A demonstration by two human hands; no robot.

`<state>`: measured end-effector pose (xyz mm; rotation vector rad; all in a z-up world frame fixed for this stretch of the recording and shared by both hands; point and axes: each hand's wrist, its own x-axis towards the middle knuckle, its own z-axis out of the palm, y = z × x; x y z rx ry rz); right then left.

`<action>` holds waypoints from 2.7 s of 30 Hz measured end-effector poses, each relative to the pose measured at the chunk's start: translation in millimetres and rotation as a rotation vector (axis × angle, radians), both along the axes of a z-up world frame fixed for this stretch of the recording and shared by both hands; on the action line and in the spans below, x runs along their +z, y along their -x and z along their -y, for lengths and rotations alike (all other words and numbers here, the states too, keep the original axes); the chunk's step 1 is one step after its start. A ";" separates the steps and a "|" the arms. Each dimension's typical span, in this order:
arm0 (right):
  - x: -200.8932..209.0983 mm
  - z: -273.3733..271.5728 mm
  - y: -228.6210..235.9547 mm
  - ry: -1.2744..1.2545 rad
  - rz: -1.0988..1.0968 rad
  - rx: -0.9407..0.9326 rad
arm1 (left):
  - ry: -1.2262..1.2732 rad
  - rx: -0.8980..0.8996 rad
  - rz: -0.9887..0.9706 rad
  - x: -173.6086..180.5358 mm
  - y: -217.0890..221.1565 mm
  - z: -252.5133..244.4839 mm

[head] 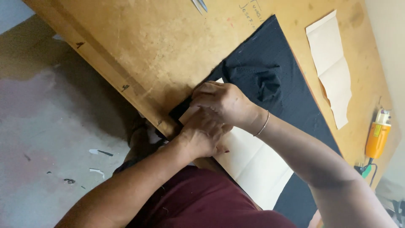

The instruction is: The person aligns a paper pattern on a piece of black fabric laid out on a wooden table. They smooth the fabric and pattern, then use pins to secure the pattern to the fabric. The person adjusts the position of the pattern and fabric multiple times during the process.

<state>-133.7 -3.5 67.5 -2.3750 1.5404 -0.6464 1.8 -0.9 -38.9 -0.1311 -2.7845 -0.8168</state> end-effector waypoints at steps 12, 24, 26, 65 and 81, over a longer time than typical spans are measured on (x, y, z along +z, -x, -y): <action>-14.2 1.6 5.1 0.135 -0.088 0.072 | -0.167 0.206 -0.512 1.1 8.9 -0.6; -15.2 7.5 15.7 0.257 -0.078 0.121 | -0.058 0.153 -0.089 14.5 7.3 -0.1; -12.0 10.7 18.1 0.265 -0.071 0.124 | -0.223 0.115 0.121 55.7 3.5 11.9; -17.3 -21.9 46.5 0.257 -0.178 -0.154 | -0.255 0.106 0.220 -37.7 -5.6 -33.7; -14.3 -25.0 53.0 0.225 -0.202 -0.179 | 0.114 -0.191 0.349 60.2 8.3 29.1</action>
